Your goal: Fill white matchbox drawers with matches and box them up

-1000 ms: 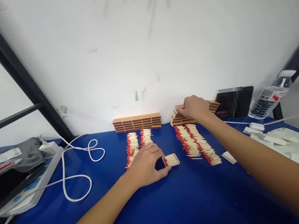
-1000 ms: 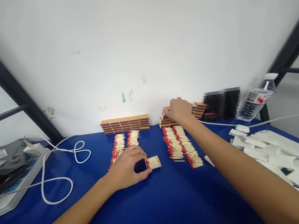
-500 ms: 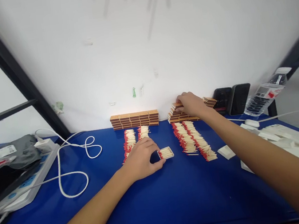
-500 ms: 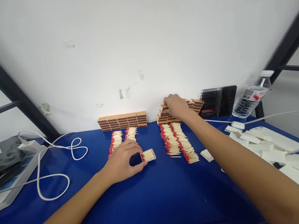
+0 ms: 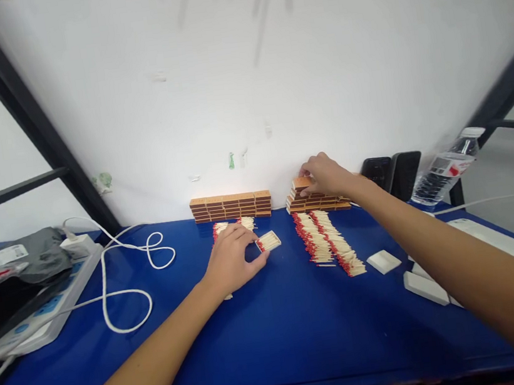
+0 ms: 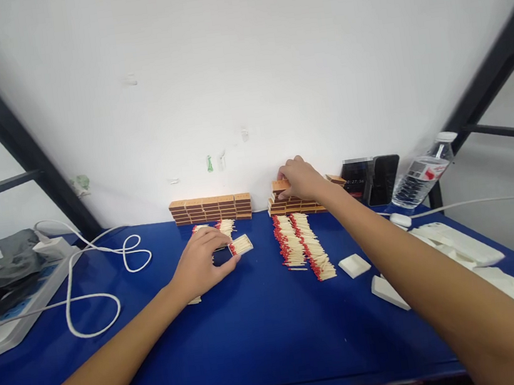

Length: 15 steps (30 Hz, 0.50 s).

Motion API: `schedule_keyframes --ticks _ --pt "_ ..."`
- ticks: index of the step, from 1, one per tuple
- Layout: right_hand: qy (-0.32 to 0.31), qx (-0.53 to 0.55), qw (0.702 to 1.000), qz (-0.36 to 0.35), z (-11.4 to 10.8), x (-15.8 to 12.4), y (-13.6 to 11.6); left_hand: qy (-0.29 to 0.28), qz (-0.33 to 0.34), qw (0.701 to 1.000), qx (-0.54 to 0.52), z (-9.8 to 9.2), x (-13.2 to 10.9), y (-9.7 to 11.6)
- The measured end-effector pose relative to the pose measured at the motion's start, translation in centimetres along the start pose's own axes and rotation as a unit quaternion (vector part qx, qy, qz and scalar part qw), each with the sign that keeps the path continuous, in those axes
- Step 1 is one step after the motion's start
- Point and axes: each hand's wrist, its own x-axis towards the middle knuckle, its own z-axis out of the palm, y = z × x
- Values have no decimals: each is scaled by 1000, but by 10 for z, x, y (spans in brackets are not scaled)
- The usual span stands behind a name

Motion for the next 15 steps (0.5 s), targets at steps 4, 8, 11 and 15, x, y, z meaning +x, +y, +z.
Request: schedule_keyframes --ticks 4,8,11,15 --pt "-43 109 992 -40 -7 -42 -38 18 -64 997 28 -2 3 -1" --pt "-47 166 982 -81 3 -84 -83 23 -73 996 35 -1 2 -1" --pt "-11 202 973 -106 16 -96 -97 15 -63 997 36 1 1 0" --pt "31 221 967 -123 28 -96 -99 5 -58 997 43 2 0 1"
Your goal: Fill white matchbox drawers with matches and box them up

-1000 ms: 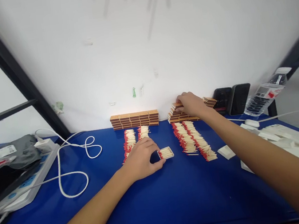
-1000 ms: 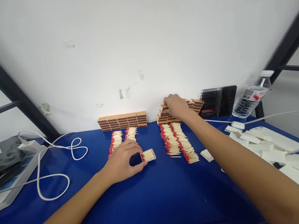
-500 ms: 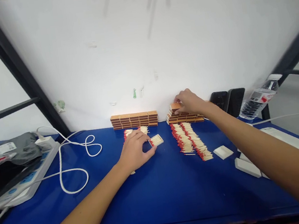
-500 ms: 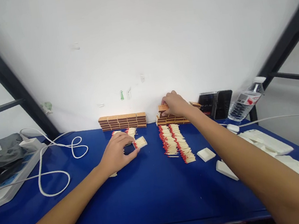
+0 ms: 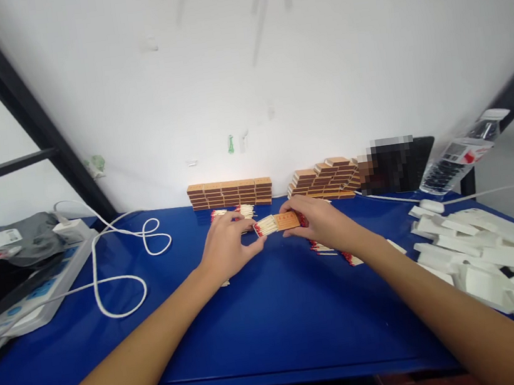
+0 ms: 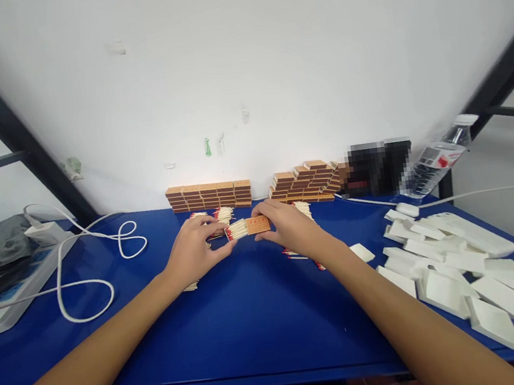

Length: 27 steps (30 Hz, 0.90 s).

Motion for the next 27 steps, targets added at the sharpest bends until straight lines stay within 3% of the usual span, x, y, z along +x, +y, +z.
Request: schedule_keyframes --ticks 12,19,27 --pt "67 6 996 -55 4 -11 1 -45 22 998 -31 -4 1 -1" --pt "35 38 998 -37 6 -16 1 -31 52 995 -83 -2 0 -2" --pt "44 82 995 -38 7 -20 -22 -34 49 987 -147 1 -1 1"
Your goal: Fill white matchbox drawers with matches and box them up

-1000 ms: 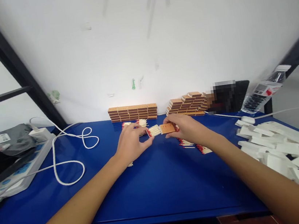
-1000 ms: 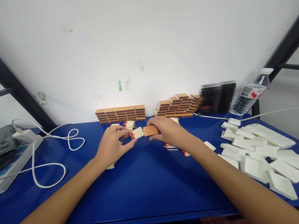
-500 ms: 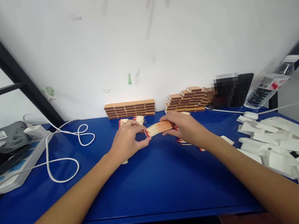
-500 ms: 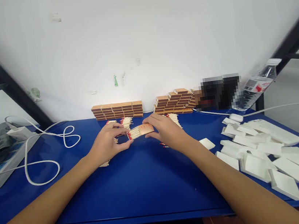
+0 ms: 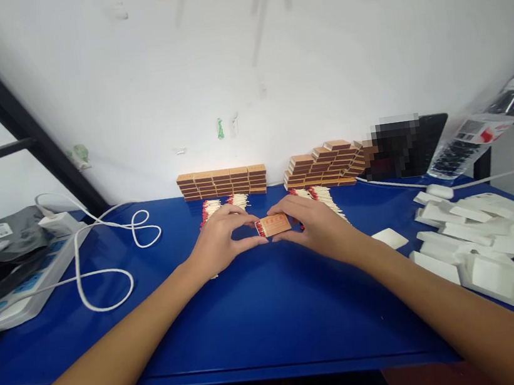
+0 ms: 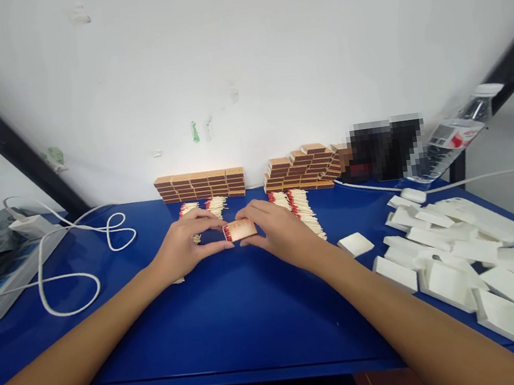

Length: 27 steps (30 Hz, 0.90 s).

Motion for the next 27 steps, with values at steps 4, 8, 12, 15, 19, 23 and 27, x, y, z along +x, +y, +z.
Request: schedule_keyframes --ticks 4,8,12,15,19,23,27 --pt "3 27 1000 9 4 0 -6 23 -8 999 -34 0 0 3" --pt "-4 38 999 11 8 -1 -9 21 -4 998 -59 -2 2 7" --pt "13 47 999 -21 11 -3 -12 18 -4 998 -65 -5 3 10" --pt "13 44 997 -64 13 -5 -14 -3 -14 997 -74 -6 4 11" --pt "19 22 994 -101 12 -6 -18 -14 -23 996 -81 -7 5 13" --pt "20 12 992 -121 9 -4 -24 -40 -44 992 -108 -9 6 15" --pt "88 19 992 -89 9 -1 -31 -60 -108 959 -254 -13 9 19"
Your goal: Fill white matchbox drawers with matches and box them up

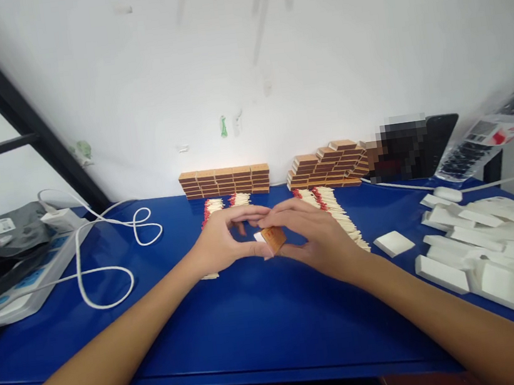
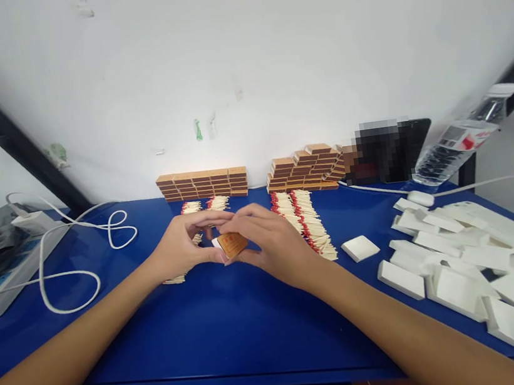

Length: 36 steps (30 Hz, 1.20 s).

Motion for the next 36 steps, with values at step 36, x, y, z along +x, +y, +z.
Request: schedule_keyframes --ticks 36 --pt "-309 -380 856 164 -7 74 110 323 150 913 199 -9 -7 -4"
